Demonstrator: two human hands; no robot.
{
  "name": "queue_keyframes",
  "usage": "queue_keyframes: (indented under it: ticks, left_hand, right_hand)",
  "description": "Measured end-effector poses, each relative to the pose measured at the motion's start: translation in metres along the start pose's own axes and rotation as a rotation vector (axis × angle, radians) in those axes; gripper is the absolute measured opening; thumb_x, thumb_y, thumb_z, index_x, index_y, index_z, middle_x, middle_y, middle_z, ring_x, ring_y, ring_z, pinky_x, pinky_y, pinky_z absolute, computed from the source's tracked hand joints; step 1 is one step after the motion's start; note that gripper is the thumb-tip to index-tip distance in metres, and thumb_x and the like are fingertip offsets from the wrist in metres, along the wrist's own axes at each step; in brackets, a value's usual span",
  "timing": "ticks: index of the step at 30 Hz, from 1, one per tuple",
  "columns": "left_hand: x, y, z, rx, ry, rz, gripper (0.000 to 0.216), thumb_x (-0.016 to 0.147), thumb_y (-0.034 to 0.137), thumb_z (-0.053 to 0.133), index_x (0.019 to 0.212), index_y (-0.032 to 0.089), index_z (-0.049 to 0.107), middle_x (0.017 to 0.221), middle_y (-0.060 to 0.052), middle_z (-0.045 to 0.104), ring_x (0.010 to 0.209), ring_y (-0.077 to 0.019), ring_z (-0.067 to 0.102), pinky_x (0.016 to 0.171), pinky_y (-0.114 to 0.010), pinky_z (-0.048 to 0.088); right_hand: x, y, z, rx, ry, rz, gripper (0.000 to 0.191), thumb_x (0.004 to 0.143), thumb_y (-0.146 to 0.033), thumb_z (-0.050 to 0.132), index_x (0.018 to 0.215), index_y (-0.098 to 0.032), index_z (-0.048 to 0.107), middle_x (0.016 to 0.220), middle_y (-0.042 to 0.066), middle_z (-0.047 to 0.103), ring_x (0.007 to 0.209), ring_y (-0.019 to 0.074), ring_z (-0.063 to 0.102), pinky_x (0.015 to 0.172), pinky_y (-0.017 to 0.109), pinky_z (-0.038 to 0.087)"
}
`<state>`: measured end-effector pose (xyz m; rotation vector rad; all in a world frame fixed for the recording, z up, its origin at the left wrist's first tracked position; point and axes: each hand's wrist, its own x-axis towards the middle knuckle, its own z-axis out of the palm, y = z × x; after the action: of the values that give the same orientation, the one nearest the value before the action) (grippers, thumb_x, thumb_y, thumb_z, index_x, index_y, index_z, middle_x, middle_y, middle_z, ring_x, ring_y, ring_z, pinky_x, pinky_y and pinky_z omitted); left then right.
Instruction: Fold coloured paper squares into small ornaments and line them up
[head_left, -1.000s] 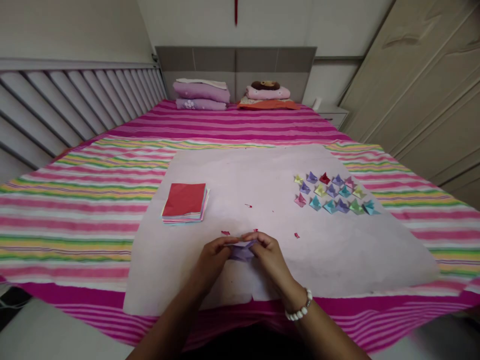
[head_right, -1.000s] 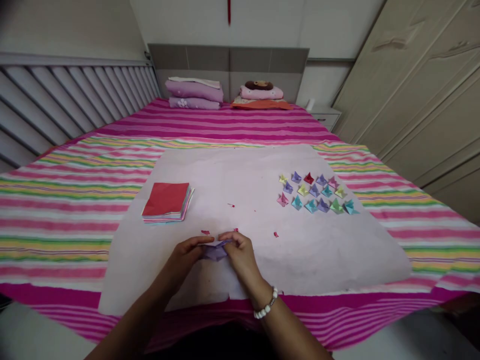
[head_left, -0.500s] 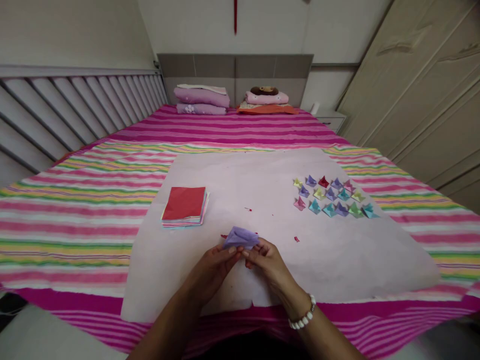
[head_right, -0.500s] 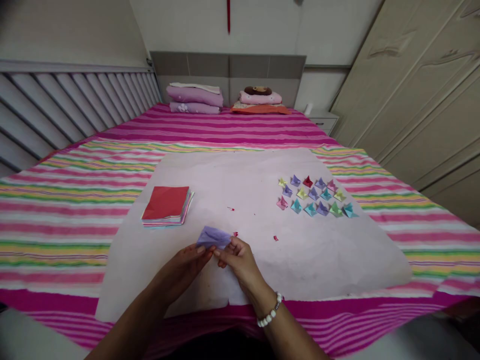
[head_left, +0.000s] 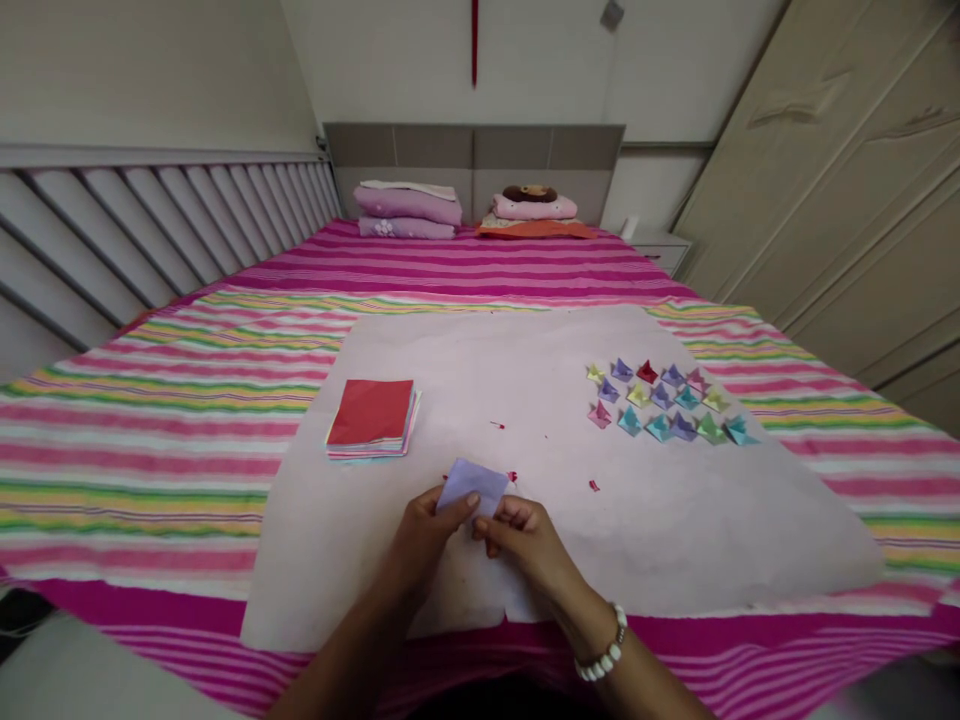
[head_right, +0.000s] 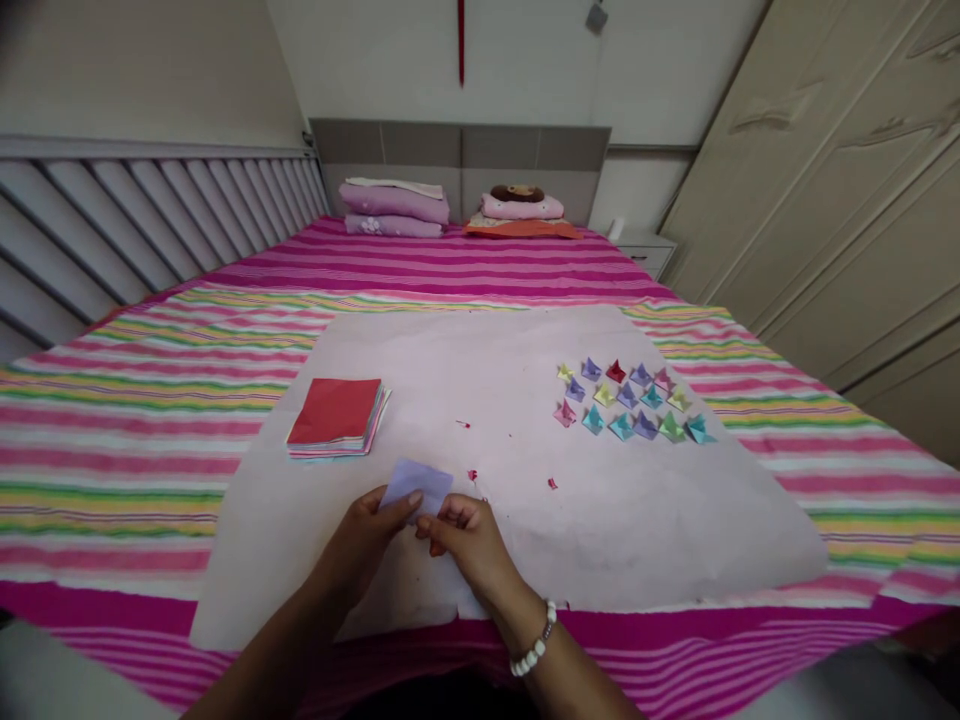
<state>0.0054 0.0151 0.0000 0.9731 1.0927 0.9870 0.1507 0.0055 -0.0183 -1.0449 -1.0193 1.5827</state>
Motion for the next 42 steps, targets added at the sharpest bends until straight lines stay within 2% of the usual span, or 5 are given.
queue_keyframes:
  ticks: [12, 17, 33, 38, 42]
  left_hand:
    - [0.004, 0.024, -0.003, 0.096, 0.143, 0.127, 0.027, 0.073, 0.042, 0.072, 0.081, 0.016, 0.074, 0.068, 0.0, 0.065, 0.065, -0.0141, 0.055, 0.06, -0.024, 0.042]
    - [0.003, 0.021, -0.006, 0.178, 0.208, 0.297, 0.061, 0.063, 0.032, 0.081, 0.12, 0.022, 0.06, 0.112, -0.007, 0.064, 0.095, -0.0206, 0.061, 0.077, -0.03, 0.047]
    - [-0.002, 0.012, -0.006, 0.671, 0.23, 0.768, 0.013, 0.073, 0.021, 0.073, 0.085, 0.026, 0.072, 0.121, -0.009, 0.059, 0.115, -0.0292, 0.052, 0.095, -0.044, 0.043]
    - [0.004, 0.013, -0.006, 0.569, 0.265, 0.716, 0.013, 0.071, 0.024, 0.074, 0.084, 0.026, 0.073, 0.103, -0.007, 0.062, 0.103, -0.026, 0.057, 0.091, -0.041, 0.046]
    - [0.001, 0.014, -0.005, 0.516, 0.205, 0.613, 0.008, 0.075, 0.024, 0.068, 0.078, 0.025, 0.076, 0.138, -0.007, 0.05, 0.13, -0.0303, 0.042, 0.107, -0.045, 0.035]
  right_hand:
    - [-0.006, 0.0, 0.002, -0.003, -0.024, 0.002, 0.035, 0.066, -0.048, 0.078, 0.06, -0.016, 0.066, 0.057, 0.001, 0.067, 0.044, 0.0087, 0.049, 0.049, 0.023, 0.038]
    - [-0.005, -0.002, -0.002, -0.033, 0.039, -0.046, 0.038, 0.068, -0.051, 0.076, 0.058, -0.016, 0.065, 0.053, 0.0, 0.064, 0.044, 0.0093, 0.047, 0.049, 0.023, 0.037]
    - [-0.003, -0.003, -0.002, 0.032, 0.103, -0.062, 0.037, 0.067, -0.049, 0.077, 0.059, -0.017, 0.064, 0.053, 0.0, 0.063, 0.045, 0.0095, 0.047, 0.05, 0.024, 0.036]
    - [-0.006, -0.001, 0.002, 0.064, 0.071, -0.025, 0.033, 0.067, -0.046, 0.078, 0.06, -0.016, 0.064, 0.055, 0.0, 0.063, 0.045, 0.0094, 0.047, 0.05, 0.023, 0.036]
    - [-0.007, -0.001, 0.004, 0.059, 0.061, -0.019, 0.033, 0.068, -0.045, 0.077, 0.061, -0.017, 0.063, 0.055, -0.001, 0.063, 0.045, 0.0092, 0.048, 0.05, 0.023, 0.036]
